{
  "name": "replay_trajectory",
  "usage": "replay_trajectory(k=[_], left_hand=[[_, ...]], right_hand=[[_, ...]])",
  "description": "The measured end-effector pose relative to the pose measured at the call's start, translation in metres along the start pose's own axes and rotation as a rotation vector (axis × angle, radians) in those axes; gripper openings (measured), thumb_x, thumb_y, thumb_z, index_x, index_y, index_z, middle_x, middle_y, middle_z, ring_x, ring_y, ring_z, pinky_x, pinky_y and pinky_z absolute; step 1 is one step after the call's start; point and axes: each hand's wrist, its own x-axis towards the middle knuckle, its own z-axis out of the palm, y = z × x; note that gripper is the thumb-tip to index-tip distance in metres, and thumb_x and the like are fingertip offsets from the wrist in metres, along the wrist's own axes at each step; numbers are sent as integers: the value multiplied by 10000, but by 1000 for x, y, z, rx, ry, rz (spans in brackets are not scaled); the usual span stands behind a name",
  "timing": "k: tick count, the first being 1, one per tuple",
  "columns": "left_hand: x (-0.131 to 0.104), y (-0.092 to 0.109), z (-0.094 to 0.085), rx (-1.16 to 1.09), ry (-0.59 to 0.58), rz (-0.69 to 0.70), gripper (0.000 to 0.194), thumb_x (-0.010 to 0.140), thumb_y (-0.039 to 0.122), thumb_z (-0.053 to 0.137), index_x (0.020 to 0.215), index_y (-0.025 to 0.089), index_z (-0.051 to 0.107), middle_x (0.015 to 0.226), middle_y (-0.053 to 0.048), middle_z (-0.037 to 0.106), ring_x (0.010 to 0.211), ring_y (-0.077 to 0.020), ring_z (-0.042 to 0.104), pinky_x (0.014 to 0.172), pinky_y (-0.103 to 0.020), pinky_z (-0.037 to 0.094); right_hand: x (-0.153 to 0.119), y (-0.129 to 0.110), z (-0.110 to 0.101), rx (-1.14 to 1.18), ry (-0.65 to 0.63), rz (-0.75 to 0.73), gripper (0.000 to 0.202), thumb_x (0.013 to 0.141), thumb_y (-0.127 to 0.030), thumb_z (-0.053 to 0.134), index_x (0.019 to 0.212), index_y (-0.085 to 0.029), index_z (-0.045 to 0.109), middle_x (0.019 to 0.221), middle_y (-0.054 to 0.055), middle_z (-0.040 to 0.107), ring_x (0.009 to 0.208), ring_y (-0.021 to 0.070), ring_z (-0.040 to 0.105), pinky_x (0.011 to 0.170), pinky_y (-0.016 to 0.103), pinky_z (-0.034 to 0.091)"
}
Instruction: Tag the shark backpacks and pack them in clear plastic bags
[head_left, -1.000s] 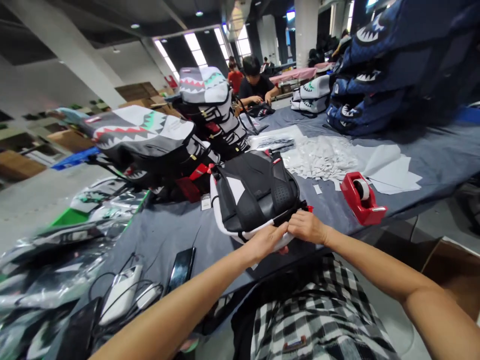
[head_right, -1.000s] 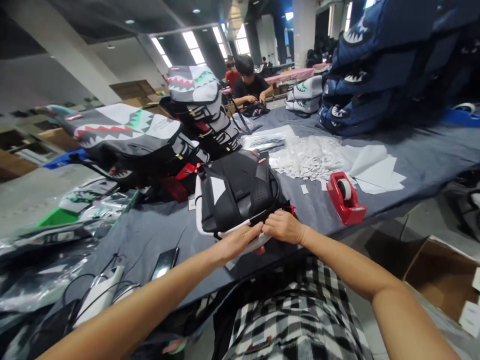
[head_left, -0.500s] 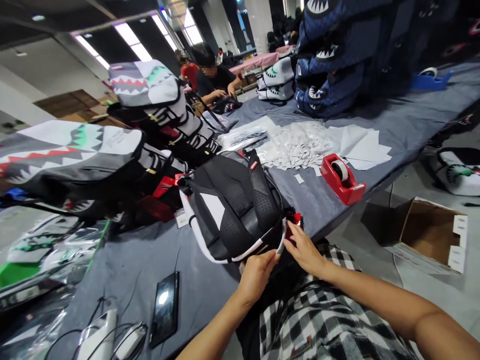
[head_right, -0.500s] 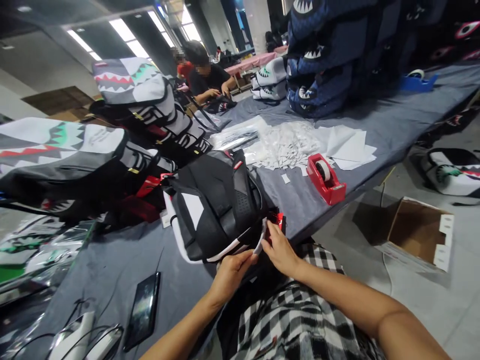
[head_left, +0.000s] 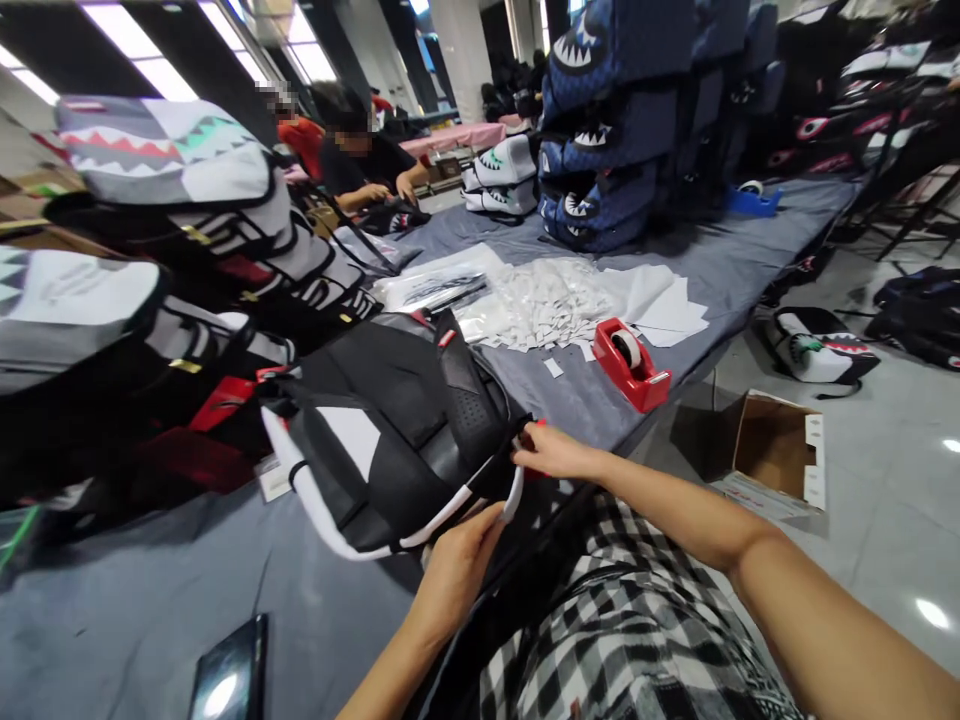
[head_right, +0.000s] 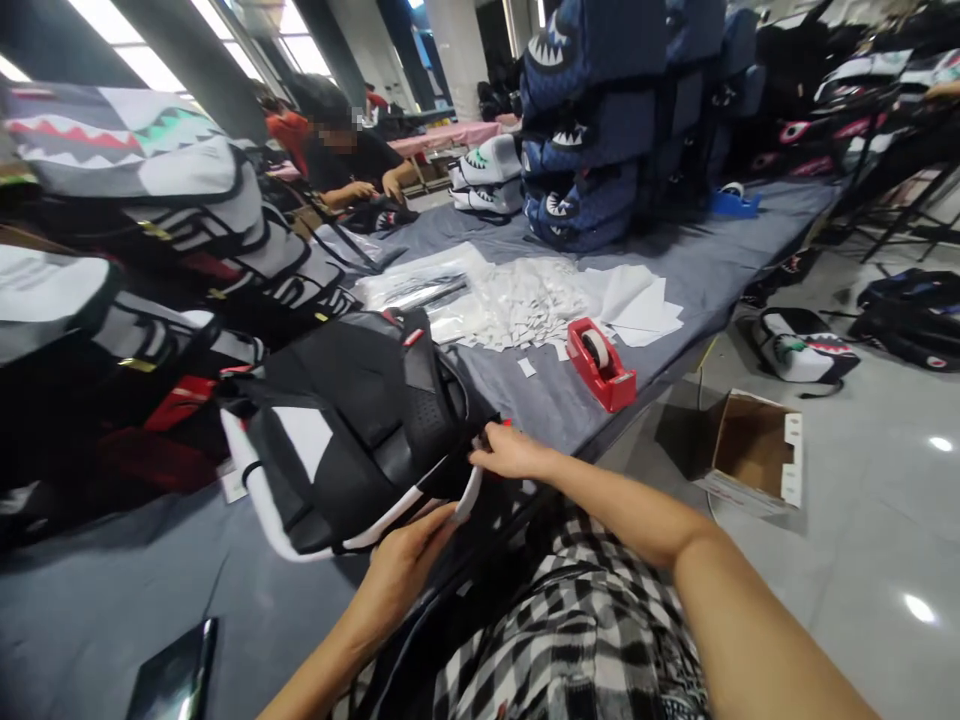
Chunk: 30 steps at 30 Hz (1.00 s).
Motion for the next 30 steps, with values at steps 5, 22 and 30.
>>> replay_trajectory(k=[5,22,30], left_hand=[[-3,-11,6,-79,0,-75,352,914,448,506,1049,236,753,980,-23,780,901,-206,740,814,-234,556],[-7,-18,7,-87,-6,-108,470,917,534,490,1128,193,736,757,-17,741,709,-175,706,745,-229,550],[-5,-19,5,-188,-3,-201,515,852,608,548,1073,186,744,754,-17,755,719,-200,736,726,-247,557]], right_hand=[[-49,13,-96,-363,354,-270,238,944,-382,580,1070,-201,669,1119,103,684,1035,227,638,935,355,481],[-63,79,-179,-304,854,218,303,818,-472,602,709,-191,638,787,61,686,739,187,595,659,279,405],[-80,83,-102,675,937,281,562,667,-712,703,663,-233,410,523,-81,392,445,72,338,399,177,202]])
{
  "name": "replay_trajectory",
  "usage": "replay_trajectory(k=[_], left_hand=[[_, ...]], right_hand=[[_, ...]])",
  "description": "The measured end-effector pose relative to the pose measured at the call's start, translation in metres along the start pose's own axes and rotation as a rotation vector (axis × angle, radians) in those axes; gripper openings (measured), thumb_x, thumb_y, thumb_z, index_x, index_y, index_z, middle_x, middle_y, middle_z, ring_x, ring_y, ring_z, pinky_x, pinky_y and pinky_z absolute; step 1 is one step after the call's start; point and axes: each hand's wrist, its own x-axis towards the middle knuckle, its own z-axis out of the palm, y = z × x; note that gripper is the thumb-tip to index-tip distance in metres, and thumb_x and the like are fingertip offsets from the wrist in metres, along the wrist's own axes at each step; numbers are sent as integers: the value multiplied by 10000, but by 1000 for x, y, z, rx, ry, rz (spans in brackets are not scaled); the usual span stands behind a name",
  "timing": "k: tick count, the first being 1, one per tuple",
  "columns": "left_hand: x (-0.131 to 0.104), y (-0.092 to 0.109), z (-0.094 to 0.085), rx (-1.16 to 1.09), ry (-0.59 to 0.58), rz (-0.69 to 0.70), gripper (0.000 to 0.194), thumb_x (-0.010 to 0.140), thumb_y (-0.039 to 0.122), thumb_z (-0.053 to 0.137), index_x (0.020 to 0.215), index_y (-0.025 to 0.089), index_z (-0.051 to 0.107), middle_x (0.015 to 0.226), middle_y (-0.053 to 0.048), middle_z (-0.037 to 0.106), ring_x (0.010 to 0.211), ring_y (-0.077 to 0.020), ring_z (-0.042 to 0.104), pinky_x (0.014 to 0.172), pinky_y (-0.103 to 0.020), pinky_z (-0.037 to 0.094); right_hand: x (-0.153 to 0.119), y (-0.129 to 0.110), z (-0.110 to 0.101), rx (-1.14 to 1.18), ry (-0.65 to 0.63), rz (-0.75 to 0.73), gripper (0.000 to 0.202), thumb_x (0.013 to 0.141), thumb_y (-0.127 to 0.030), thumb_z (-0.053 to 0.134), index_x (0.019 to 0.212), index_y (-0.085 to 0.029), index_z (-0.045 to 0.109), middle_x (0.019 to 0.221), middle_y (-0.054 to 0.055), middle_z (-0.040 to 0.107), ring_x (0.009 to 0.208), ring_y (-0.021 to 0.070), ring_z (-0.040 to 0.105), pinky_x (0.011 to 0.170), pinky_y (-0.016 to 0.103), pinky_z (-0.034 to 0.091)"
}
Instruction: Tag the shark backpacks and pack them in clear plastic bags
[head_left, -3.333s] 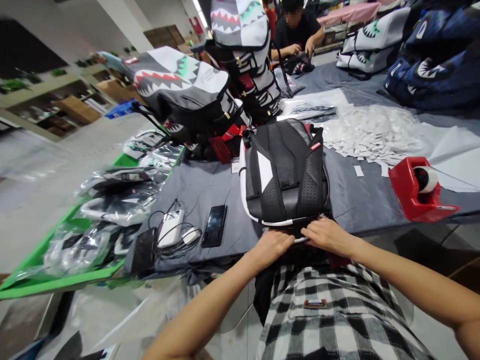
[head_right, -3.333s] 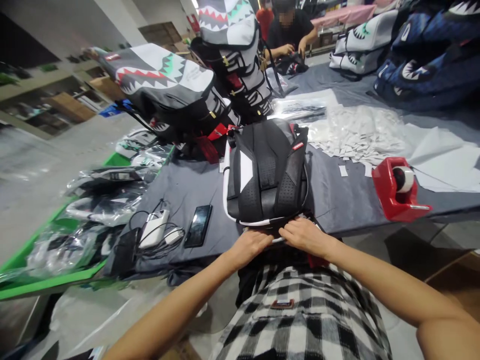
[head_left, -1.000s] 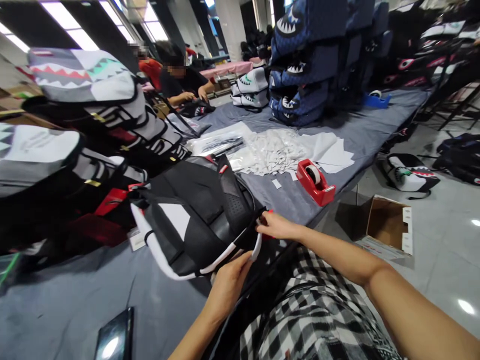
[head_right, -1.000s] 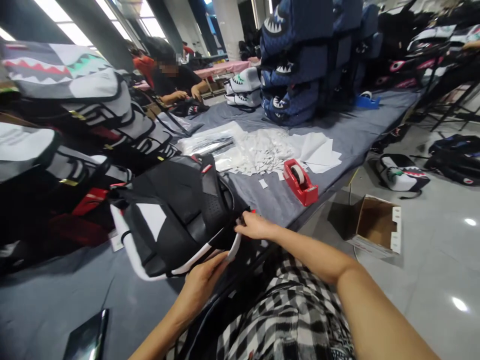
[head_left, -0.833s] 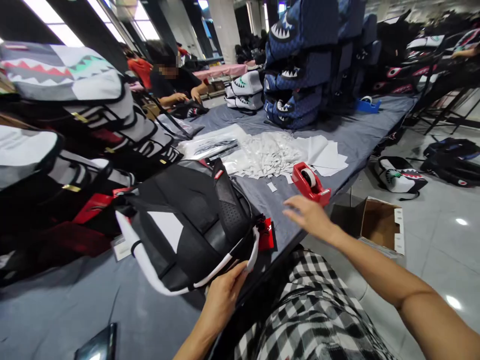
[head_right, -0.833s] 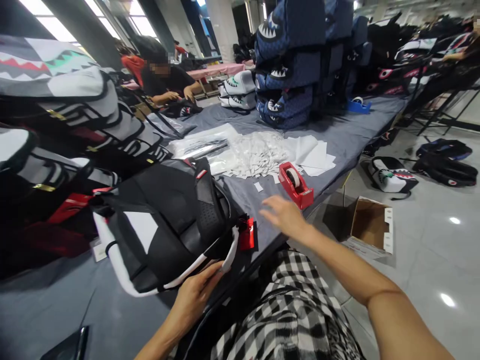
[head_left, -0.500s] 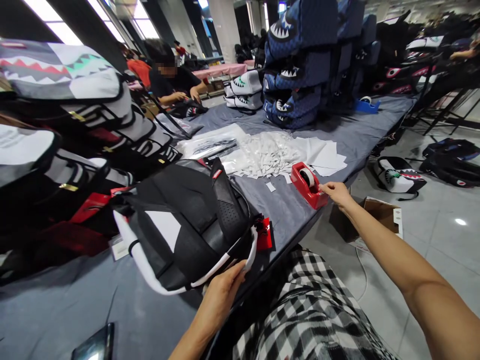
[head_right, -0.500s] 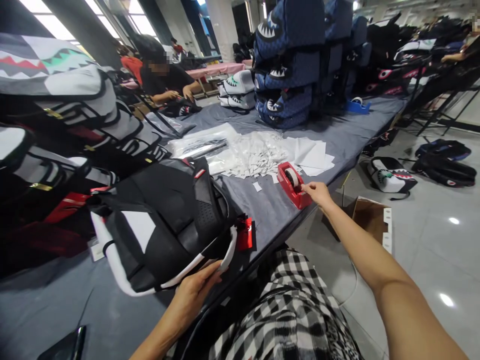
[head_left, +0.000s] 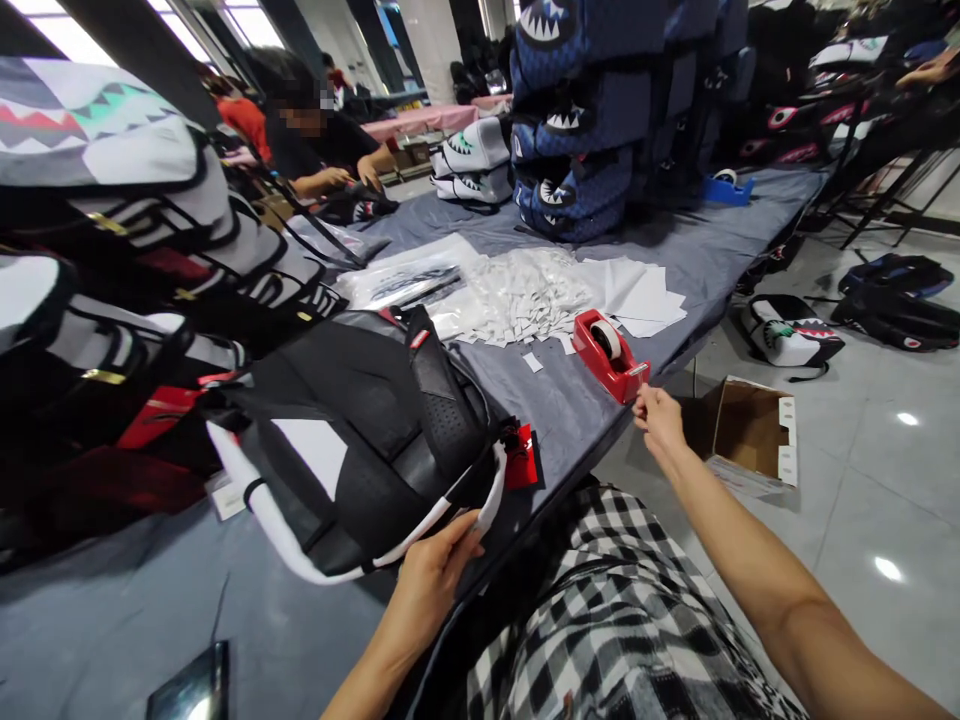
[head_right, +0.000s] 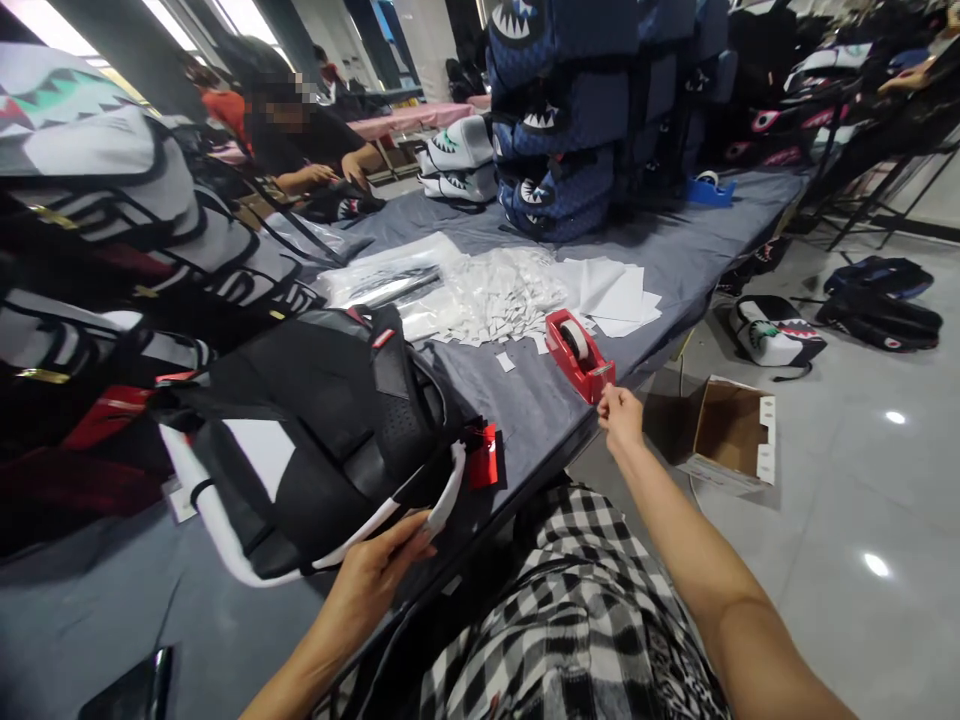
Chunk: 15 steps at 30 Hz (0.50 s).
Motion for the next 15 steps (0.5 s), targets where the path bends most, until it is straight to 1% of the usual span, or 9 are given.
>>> replay_trajectory(k=[2,3,6,7,8,9,11,13,15], left_hand=[[0,6,-1,-41,-27,-16,476,857,572,561,1062,182,741,751,-16,748,715,-207,738,706,-254,556],[-1,9,-1,-64,-46,-20,458,865,553,557,1058,180,740,757,-18,743,718,-207,736,698,-254,554],[-1,21,-4,-86,-88,-13,425,869,503,556,1043,162,739,836,-34,734,747,-195,720,705,-249,544],[-1,24,-6,-72,-92,-11,416,856,493,577,1042,157,739,867,-38,731,763,-193,711,714,-248,541],[-1,27,-7,-55,-100,-14,416,832,491,616,1048,157,738,883,-36,727,776,-192,701,721,-249,538],[-1,30,-9,-42,-110,-23,439,795,499,670,1063,159,735,886,-30,723,784,-194,693,724,-250,537],[-3,35,-11,-46,-130,-43,564,686,538,785,1105,167,719,870,-12,711,789,-203,687,716,-255,540],[-4,37,-11,-70,-137,-42,680,589,573,851,1117,168,710,867,-6,704,787,-215,690,696,-260,542],[-5,37,-8,-62,-112,-29,657,594,581,848,1085,164,721,840,-7,702,760,-208,681,670,-254,532]], right_hand=[[-27,11,24,35,-117,67,600,627,-743,719,670,-233,407,529,-87,377,437,64,317,376,170,176],[-45,15,35,60,-221,126,599,618,-734,740,681,-228,424,529,-87,384,431,60,310,369,168,174],[-102,28,58,110,-636,322,537,689,-663,761,744,-209,480,516,-91,424,413,43,291,376,159,180],[-118,33,64,110,-762,361,514,719,-644,754,762,-206,489,510,-93,438,407,39,290,381,157,186],[-132,39,69,100,-856,376,500,737,-636,747,774,-204,497,506,-94,453,401,36,294,385,158,193],[-142,45,73,84,-909,368,500,743,-641,740,780,-202,503,504,-94,465,396,35,300,386,161,200],[-154,56,82,63,-952,341,514,739,-667,725,783,-204,505,505,-94,476,392,37,309,387,168,207],[-159,66,90,54,-942,326,527,735,-691,708,781,-210,497,509,-96,473,398,41,309,393,175,210],[-160,72,95,46,-912,314,533,733,-707,695,778,-214,496,514,-93,468,408,47,314,403,180,215]])
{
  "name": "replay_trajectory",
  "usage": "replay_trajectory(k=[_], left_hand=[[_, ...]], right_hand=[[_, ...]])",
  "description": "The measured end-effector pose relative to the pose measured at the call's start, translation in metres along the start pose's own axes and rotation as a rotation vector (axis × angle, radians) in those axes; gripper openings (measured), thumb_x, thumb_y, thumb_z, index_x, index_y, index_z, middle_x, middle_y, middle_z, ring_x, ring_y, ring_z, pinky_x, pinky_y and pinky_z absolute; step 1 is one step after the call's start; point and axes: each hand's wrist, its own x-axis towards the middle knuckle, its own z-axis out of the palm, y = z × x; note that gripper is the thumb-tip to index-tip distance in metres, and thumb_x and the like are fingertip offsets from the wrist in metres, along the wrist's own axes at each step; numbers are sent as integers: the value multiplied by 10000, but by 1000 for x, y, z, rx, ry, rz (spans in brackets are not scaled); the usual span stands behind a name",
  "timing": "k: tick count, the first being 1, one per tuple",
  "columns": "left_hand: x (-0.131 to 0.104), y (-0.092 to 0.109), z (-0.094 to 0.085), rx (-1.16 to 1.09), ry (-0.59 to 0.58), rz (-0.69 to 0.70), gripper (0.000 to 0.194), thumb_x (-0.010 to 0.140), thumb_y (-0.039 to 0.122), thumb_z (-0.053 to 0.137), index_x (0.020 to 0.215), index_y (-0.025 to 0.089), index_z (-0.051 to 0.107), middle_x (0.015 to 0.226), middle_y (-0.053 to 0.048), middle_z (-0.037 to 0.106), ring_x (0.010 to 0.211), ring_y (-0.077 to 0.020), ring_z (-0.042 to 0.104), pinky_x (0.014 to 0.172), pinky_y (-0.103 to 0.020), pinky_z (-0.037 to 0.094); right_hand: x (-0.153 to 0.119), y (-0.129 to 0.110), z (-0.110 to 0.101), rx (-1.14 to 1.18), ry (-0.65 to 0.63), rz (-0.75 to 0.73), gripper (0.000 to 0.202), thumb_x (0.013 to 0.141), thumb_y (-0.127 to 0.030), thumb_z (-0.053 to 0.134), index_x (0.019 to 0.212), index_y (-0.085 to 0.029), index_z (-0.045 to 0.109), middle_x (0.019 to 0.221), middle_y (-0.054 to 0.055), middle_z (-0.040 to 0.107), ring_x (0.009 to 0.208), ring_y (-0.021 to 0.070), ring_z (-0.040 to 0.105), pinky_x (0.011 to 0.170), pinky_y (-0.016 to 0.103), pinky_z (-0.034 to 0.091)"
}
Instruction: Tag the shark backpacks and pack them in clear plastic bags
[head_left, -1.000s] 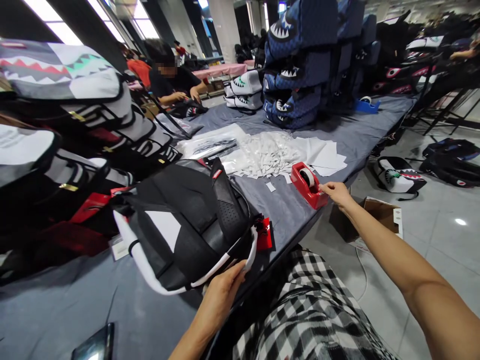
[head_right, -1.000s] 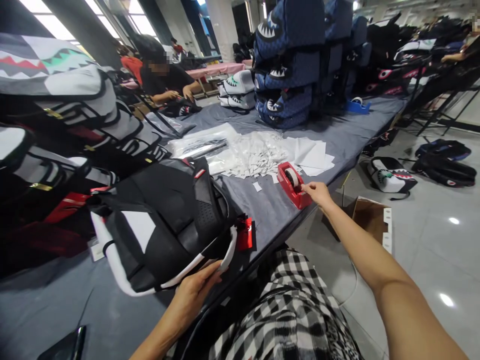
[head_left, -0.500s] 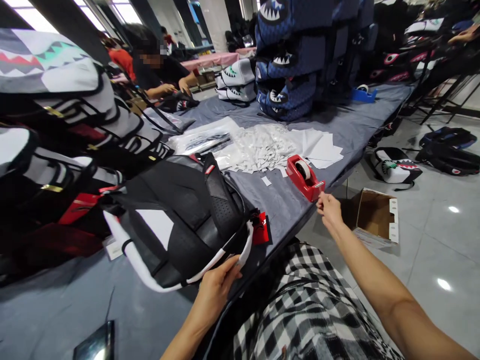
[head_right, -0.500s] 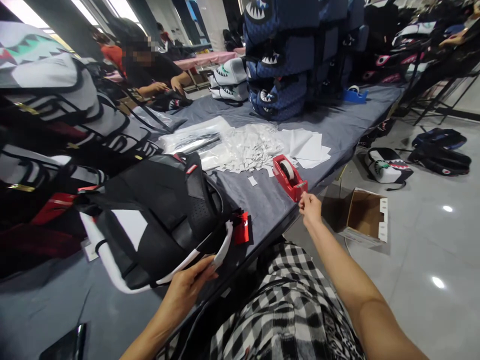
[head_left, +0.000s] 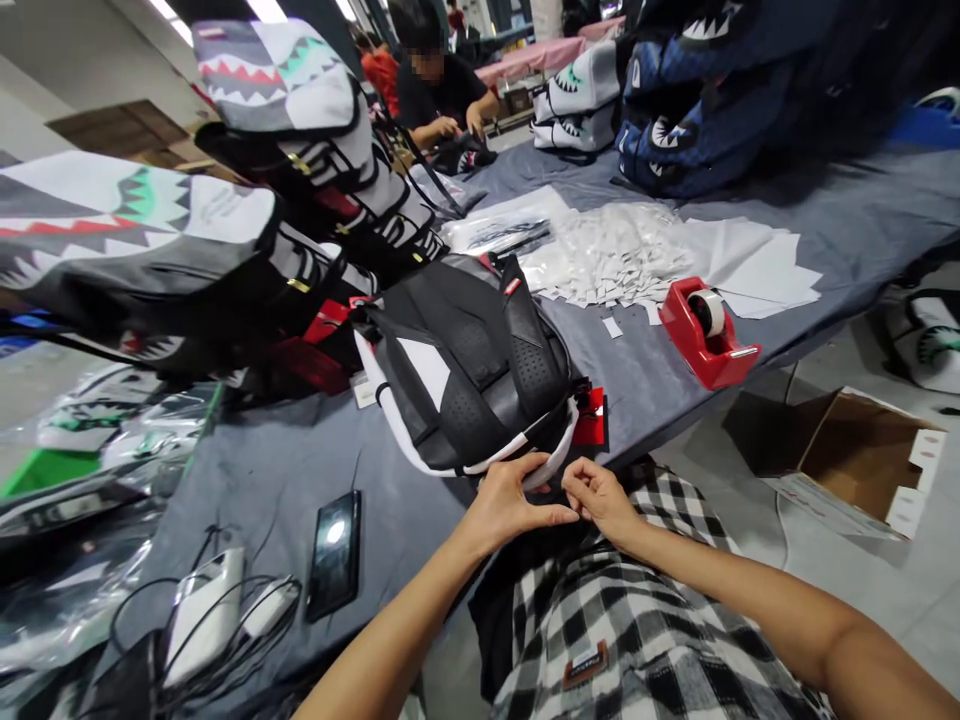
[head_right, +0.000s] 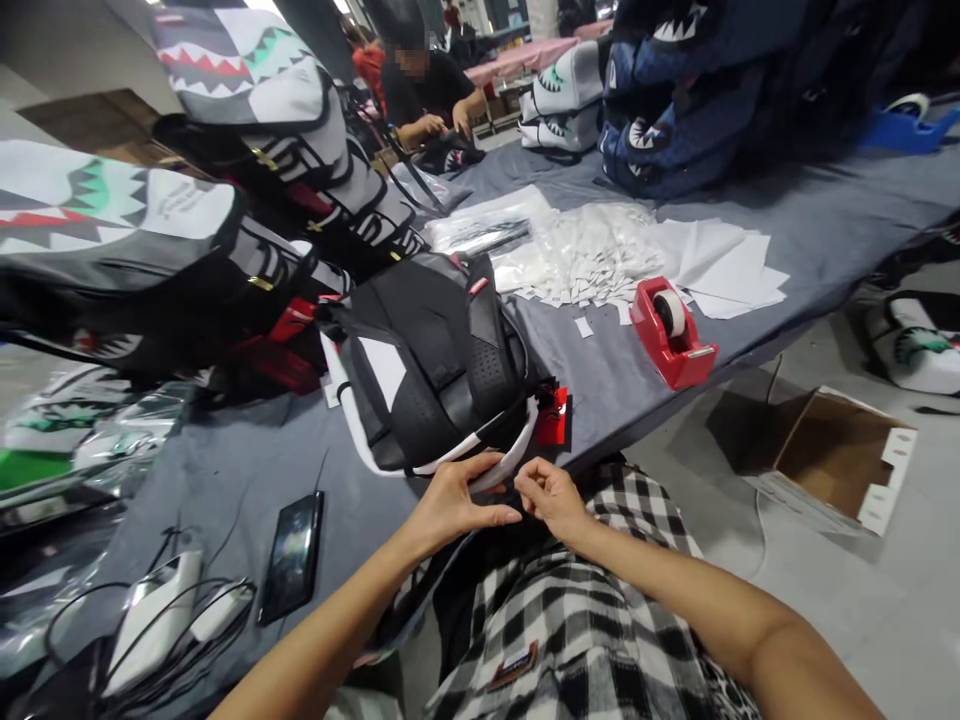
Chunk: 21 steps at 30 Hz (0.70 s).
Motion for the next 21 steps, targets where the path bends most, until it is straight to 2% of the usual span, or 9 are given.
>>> replay_trajectory(k=[3,6,9,13,17,19,21], left_hand=[[2,-5,5,21,86,25,464,780,558,705,1005,155,747,752,-11,690,680,-168,642,637,-230,499],[4,-11,7,-8,117,48,382,892,475,575,994,152,751,713,-12,683,644,-144,636,635,-216,486],[4,-14,8,-43,93,65,353,908,432,562,1028,159,752,750,-19,699,638,-139,646,629,-213,492],[2,-17,9,-71,90,107,354,917,421,560,1070,171,759,911,-58,747,644,-134,638,648,-231,519],[0,-20,11,-73,135,103,362,927,419,559,1100,170,756,811,-44,739,653,-140,638,669,-235,530],[-2,-20,12,-78,143,99,360,928,420,560,1101,172,755,815,-47,746,670,-148,654,688,-244,541],[-2,-20,14,-76,142,110,349,933,418,555,1087,178,757,893,-61,764,684,-154,666,697,-255,553]], right_hand=[[4,4,1,-17,28,-18,516,750,-697,681,778,-212,507,530,-86,475,426,51,338,420,181,237],[8,9,-1,-27,21,-10,495,759,-676,675,786,-211,509,546,-85,499,417,47,354,413,179,255],[13,14,-3,-41,20,17,488,735,-659,691,819,-209,522,558,-80,537,386,47,380,380,179,258],[24,14,0,-70,56,22,459,723,-610,703,828,-195,537,557,-72,563,364,47,417,353,171,267],[32,8,10,-55,-19,121,465,700,-564,697,935,-193,546,551,-83,579,327,70,464,311,167,254],[30,6,12,-66,1,160,471,695,-515,711,995,-191,546,552,-84,589,322,78,471,304,166,242],[22,4,12,-41,47,181,427,694,-493,730,927,-176,563,528,-79,567,320,54,415,314,162,218]])
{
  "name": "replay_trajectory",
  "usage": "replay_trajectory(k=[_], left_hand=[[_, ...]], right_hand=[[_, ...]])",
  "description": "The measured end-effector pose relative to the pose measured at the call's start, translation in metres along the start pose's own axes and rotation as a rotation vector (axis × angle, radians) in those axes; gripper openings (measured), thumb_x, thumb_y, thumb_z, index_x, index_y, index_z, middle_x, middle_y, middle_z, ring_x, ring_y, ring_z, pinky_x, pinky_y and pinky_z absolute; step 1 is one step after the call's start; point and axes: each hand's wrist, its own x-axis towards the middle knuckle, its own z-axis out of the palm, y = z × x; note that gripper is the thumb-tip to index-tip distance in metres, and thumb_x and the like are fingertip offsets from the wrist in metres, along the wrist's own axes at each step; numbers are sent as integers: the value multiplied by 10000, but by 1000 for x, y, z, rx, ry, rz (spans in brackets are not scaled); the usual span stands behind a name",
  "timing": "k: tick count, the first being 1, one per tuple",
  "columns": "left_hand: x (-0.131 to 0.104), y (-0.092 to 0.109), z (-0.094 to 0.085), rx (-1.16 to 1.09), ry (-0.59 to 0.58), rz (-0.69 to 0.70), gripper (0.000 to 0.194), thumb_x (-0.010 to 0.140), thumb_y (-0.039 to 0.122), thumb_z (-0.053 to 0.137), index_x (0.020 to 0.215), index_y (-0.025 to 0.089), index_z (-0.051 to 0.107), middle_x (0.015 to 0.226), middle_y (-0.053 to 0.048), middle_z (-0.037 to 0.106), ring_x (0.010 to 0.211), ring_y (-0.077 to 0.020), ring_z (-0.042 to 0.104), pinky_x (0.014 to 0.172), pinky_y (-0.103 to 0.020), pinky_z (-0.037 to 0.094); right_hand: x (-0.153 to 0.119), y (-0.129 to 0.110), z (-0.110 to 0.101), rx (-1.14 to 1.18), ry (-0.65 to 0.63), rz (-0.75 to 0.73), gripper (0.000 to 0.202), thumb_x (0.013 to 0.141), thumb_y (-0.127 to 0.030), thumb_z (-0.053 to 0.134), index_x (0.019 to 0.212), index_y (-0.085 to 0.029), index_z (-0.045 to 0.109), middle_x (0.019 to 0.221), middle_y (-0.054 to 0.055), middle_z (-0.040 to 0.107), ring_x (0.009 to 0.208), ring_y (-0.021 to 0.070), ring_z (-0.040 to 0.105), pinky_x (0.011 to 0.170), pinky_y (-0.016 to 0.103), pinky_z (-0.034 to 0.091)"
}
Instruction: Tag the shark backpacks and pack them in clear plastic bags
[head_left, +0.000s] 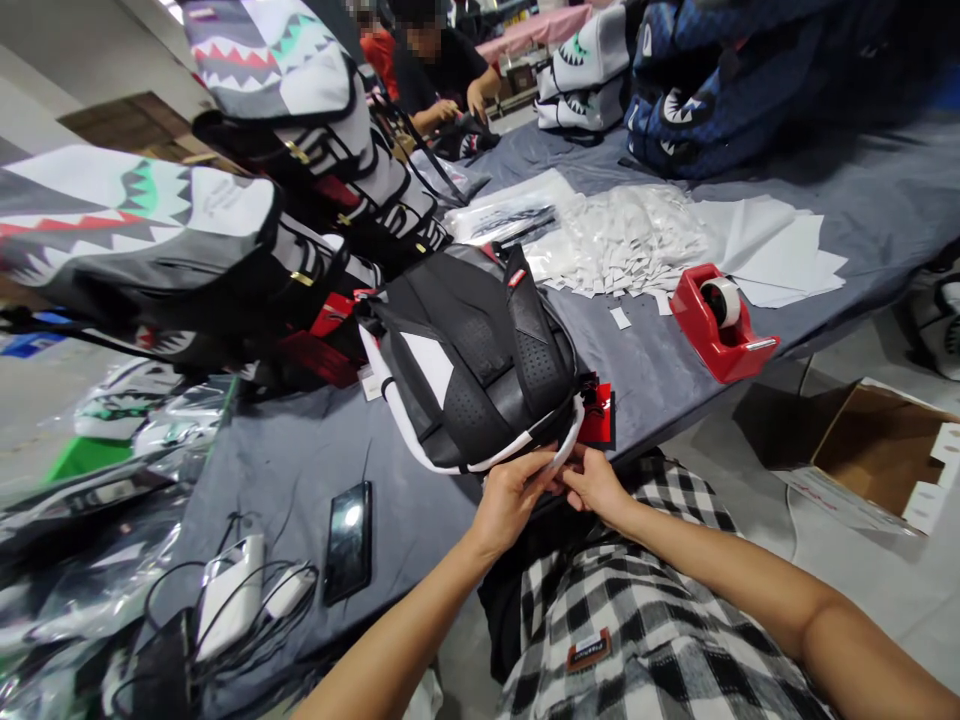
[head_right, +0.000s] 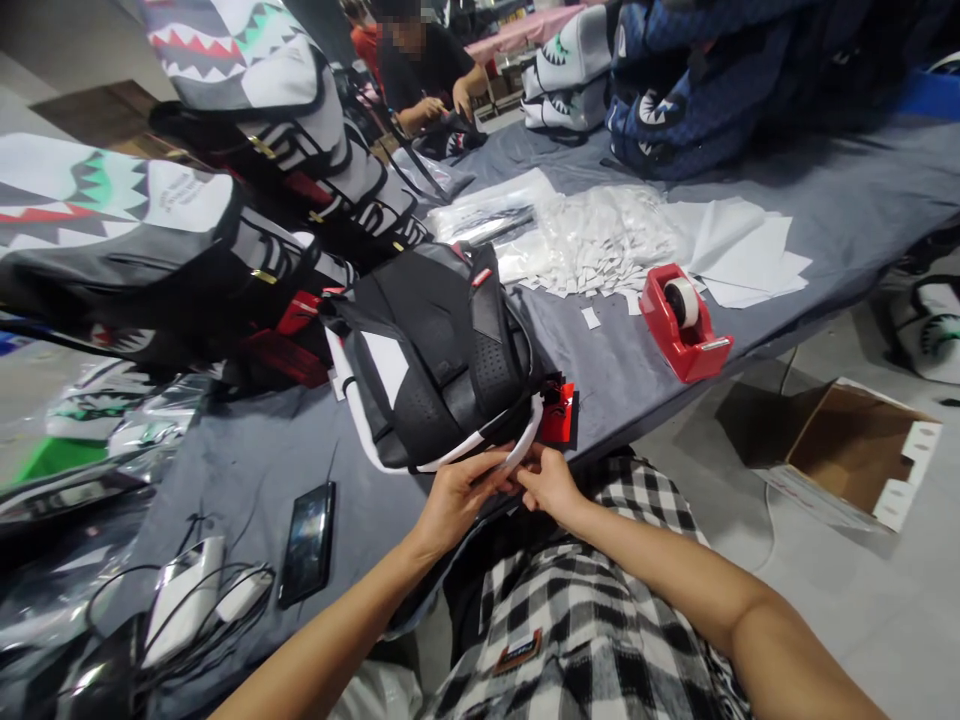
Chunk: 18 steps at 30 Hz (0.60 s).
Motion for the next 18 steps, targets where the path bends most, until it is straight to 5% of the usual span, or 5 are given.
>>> replay_trajectory(k=[3,7,11,18], left_hand=[[-1,-1,2,11,21,36,326,943,395,543,1070,185,758,1063,-81,763,688,-146,669,697,-259,567],[-2,-5,5,31,53,70,308,953,377,538,1082,198,753,1162,-76,743,753,-155,699,755,-278,589],[-5,-12,4,92,109,76,358,950,404,563,1220,210,696,1116,-56,756,920,-183,722,873,-308,586],[-5,-14,3,139,165,70,385,916,410,633,1221,180,684,1045,-51,763,814,-141,725,812,-233,592]], right_hand=[[-16,-2,-5,146,-57,41,406,714,-510,753,817,-160,574,517,-75,526,348,12,305,344,155,160],[-27,-8,-8,423,-233,152,379,727,-425,800,914,-176,584,533,-113,472,361,-4,207,361,146,105],[-23,-12,-7,666,-394,287,264,764,-252,762,897,-202,540,519,-142,387,360,4,120,341,126,88],[-9,-17,-14,748,-523,358,133,862,-218,588,751,-171,532,472,-139,252,365,10,-28,304,124,31]])
